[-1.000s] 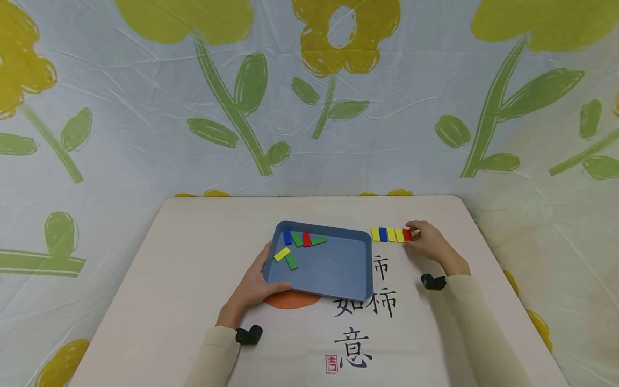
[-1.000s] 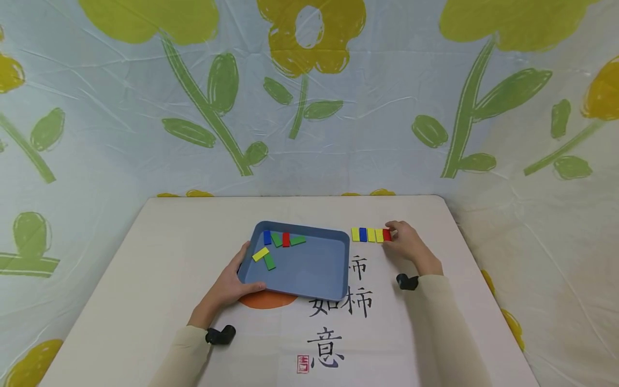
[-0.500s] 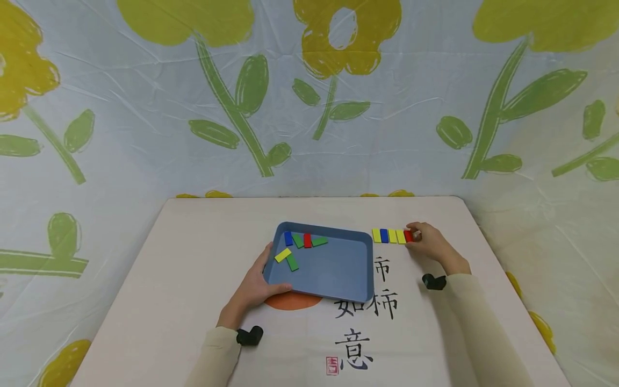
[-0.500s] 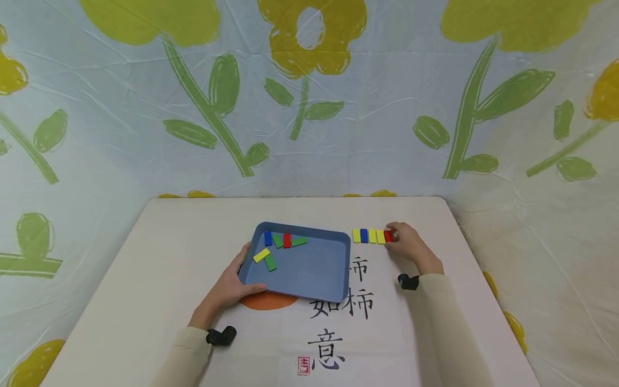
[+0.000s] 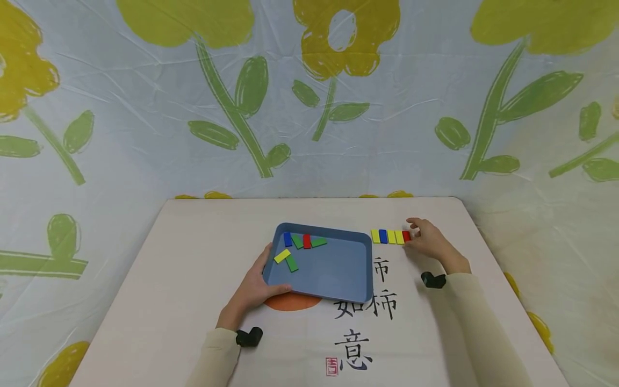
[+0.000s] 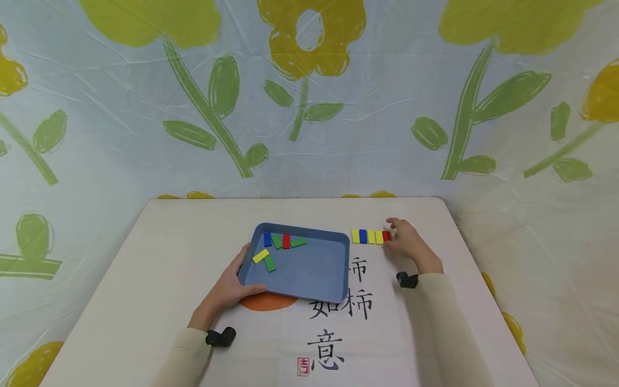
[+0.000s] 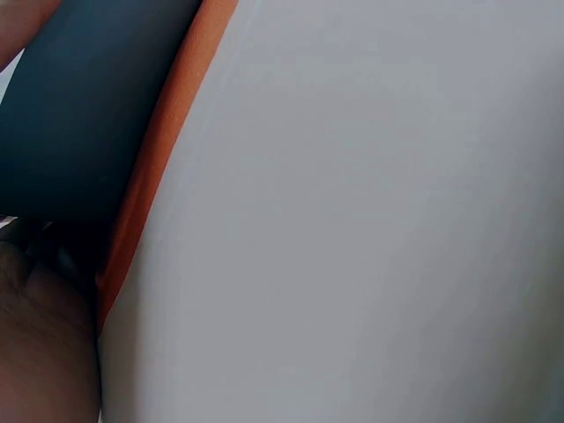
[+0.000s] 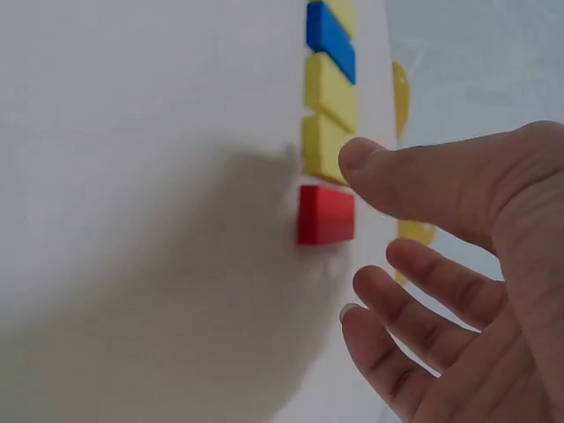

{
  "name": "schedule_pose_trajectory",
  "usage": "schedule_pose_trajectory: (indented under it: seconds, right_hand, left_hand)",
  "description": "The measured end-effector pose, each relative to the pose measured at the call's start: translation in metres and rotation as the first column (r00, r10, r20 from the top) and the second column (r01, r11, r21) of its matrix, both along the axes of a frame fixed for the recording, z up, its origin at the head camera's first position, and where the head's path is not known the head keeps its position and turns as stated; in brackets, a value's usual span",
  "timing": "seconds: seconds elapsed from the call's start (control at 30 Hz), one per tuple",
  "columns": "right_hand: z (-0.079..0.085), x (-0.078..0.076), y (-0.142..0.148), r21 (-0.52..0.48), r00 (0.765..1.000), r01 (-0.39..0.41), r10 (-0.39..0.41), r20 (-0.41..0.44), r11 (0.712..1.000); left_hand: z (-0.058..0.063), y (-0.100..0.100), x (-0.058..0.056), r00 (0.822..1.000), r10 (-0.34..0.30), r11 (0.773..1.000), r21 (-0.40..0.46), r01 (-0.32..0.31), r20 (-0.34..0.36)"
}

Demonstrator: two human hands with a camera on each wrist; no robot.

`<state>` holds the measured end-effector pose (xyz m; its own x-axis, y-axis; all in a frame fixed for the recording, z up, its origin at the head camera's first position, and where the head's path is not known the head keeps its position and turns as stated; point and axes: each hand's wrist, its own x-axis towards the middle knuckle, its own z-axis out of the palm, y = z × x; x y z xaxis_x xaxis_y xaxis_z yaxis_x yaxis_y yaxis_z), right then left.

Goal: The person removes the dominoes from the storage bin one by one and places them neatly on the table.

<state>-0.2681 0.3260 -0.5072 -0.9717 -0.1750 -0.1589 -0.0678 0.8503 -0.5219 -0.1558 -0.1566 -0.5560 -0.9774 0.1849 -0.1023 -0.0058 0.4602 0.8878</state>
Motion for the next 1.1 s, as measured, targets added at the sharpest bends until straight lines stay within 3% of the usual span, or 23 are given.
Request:
schedule_pose_trajectory:
  seconds: [0.27,0.67,0.83,1.1]
  right_hand:
    - [0.016,0.002,-0.028,-0.056,0.997,-0.056,0.053,-0.048,0.997]
    - [0.036,0.015,-0.106,-0.110,0.979,-0.200,0.193,-0.069,0.974]
    - [0.037,0.016,-0.138,-0.141,0.971,-0.232,0.219,-0.100,0.963]
    - [0.028,0.019,-0.182,-0.127,0.938,-0.340,0.328,-0.109,0.932]
  left_hand:
    - [0.000,0.000,0.000,1.000,0.000,1.000,0.003,0.000,-0.007]
    - [0.000,0.000,0.001,1.000,-0.001,1.000,0.007,0.001,-0.004]
    - [0.000,0.000,0.001,1.000,-0.003,1.000,0.006,0.003,-0.005]
    - [0.001,0.000,0.000,1.000,-0.002,1.000,0.004,0.002,-0.004]
